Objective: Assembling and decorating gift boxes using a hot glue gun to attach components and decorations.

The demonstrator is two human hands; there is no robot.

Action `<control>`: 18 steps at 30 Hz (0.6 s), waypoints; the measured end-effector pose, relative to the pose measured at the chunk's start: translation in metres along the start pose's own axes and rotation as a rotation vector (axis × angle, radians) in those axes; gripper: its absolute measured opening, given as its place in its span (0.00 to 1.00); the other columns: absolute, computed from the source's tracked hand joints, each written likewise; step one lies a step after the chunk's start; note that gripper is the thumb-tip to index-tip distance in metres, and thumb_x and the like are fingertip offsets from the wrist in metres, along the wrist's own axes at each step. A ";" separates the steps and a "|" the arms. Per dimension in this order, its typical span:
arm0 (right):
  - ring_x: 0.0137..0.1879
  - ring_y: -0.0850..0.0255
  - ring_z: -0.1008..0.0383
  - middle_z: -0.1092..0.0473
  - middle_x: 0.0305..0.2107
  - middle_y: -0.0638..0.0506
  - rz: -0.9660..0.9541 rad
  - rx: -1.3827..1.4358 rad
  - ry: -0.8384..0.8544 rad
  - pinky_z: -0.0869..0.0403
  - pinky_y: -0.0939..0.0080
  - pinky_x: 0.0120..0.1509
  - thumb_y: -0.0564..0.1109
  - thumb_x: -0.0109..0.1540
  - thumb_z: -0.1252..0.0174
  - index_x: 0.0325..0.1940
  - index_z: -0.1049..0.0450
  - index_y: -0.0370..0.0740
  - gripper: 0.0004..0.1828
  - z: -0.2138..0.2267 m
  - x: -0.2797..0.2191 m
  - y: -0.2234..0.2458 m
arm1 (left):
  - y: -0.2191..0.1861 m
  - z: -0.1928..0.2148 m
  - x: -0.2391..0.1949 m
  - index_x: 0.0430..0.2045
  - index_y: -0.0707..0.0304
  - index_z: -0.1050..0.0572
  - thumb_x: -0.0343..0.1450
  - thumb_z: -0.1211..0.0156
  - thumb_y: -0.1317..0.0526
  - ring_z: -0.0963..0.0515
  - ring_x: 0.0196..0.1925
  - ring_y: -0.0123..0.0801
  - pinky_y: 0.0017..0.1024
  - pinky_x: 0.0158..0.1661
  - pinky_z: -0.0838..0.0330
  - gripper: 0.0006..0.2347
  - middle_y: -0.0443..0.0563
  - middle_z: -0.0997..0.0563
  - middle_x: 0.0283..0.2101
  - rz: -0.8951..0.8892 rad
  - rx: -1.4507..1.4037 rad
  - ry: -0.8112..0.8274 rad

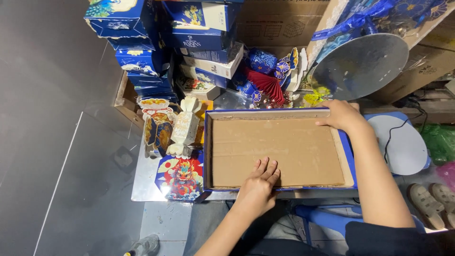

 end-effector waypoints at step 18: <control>0.68 0.42 0.33 0.34 0.65 0.40 0.055 0.307 -0.093 0.35 0.44 0.70 0.44 0.55 0.28 0.71 0.34 0.41 0.41 -0.016 -0.001 -0.021 | 0.004 -0.004 0.002 0.58 0.76 0.28 0.56 0.36 0.66 0.39 0.73 0.67 0.52 0.73 0.50 0.31 0.69 0.30 0.67 0.020 0.005 0.009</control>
Point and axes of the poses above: each hand's wrist, its own x-axis towards the middle knuckle, its own z-axis out of the back of the hand, y = z × x, the point moved 4 cm from there along x, towards the middle knuckle
